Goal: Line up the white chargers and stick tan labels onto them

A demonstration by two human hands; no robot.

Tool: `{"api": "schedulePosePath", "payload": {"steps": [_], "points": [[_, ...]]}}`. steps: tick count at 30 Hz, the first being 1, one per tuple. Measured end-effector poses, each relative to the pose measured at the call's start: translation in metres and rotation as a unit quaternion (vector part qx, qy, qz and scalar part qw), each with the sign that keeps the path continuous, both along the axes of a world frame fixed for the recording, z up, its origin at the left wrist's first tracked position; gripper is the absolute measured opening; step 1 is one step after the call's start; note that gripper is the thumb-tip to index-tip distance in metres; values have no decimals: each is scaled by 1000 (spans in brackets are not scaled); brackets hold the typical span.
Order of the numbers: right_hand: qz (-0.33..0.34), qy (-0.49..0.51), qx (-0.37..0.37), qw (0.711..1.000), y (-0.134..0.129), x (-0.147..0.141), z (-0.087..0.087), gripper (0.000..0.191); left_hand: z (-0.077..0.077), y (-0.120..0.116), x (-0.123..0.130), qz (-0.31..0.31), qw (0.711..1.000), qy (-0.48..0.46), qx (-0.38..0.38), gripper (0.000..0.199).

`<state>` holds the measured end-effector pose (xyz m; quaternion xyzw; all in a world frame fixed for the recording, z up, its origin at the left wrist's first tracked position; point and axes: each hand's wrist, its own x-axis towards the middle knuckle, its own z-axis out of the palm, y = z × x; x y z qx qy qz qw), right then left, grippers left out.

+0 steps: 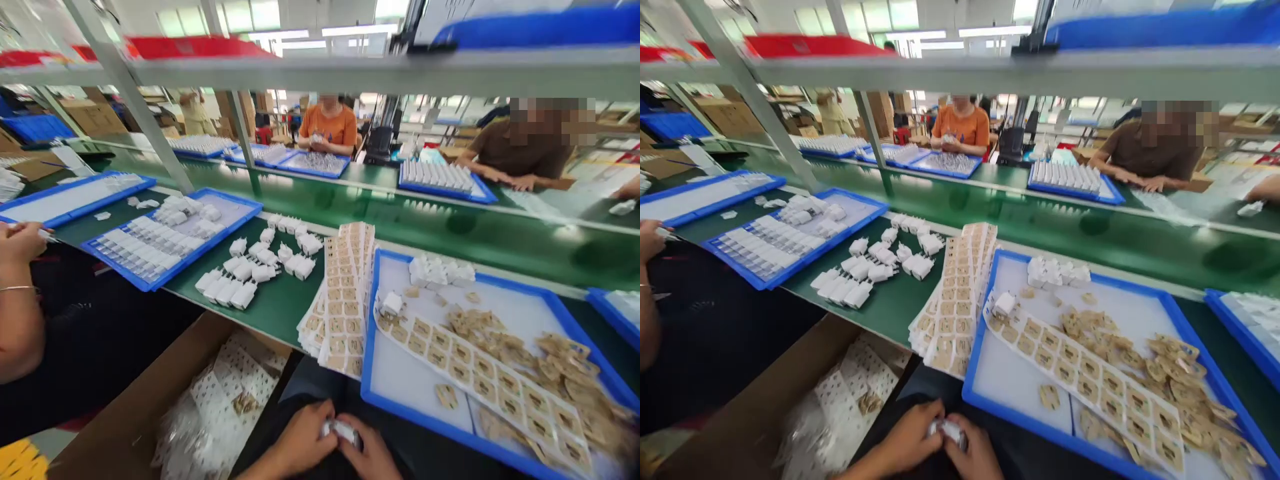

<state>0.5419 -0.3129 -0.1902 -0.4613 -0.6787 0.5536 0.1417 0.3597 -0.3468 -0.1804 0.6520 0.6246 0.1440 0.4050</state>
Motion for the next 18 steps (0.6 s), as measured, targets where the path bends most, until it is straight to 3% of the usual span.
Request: {"api": "schedulePosePath", "payload": {"steps": [2,4,8,12,15,18], "points": [[-25,11,60,998,-12,-3,11,37,8,-9,-1,3,1000,5,-20,16],[-38,11,19,999,-19,-4,12,38,8,-15,-5,-5,999,0,-51,18],[-63,-11,-54,996,-30,2,-4,36,-4,-21,-10,-24,994,-17,-102,24],[-69,-12,-61,996,-38,4,-1,34,-4,-24,-5,-21,997,-44,-54,19],[-91,-13,-57,994,-37,12,1,35,-6,-25,-9,72,986,-136,-63,16],[-167,-38,-72,983,-36,37,-7,45,-16,-30,-29,192,958,-196,-85,14]]}}
